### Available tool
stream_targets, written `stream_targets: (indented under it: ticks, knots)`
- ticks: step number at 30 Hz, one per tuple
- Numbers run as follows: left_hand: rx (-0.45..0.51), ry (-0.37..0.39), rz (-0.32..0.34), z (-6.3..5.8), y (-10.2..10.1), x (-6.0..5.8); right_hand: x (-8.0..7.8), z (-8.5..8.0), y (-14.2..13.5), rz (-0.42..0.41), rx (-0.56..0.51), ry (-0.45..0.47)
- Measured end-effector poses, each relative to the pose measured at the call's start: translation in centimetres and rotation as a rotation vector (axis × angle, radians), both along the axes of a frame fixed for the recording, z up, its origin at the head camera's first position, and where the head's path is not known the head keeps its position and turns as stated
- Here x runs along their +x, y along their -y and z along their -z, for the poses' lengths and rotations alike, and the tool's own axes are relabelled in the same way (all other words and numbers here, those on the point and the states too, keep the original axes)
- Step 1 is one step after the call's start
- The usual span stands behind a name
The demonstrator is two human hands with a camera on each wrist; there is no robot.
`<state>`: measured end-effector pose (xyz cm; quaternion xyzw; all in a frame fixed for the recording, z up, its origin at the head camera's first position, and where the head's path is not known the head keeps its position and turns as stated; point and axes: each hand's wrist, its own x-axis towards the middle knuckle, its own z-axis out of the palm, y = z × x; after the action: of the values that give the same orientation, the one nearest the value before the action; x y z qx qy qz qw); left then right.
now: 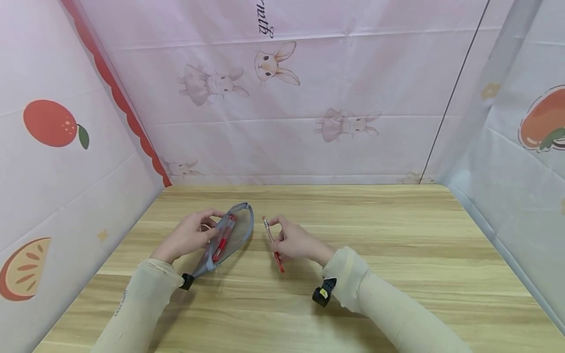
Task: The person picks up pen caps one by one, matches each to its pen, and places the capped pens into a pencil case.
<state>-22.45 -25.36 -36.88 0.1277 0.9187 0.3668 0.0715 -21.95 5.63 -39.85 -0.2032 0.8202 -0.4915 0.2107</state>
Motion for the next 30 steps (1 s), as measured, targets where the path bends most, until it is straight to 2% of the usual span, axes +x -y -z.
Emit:
stream_targets:
  ticks: [6,14,22,30]
  knots:
    - [0.01,0.003,0.016,0.1,0.0,0.0,0.2,-0.7,0.8,0.07,-0.089,0.063]
    - [-0.002,0.0,0.015,0.1,0.0,0.0,0.1,-0.7,1.9,0.112,-0.176,0.133]
    - [0.003,0.01,0.002,0.2,-0.1,-0.1,-0.1,-0.9,3.3,0.139,-0.218,0.171]
    - [0.006,0.012,-0.008,0.1,-0.4,0.0,-0.4,-0.5,5.0,0.186,-0.273,0.172]
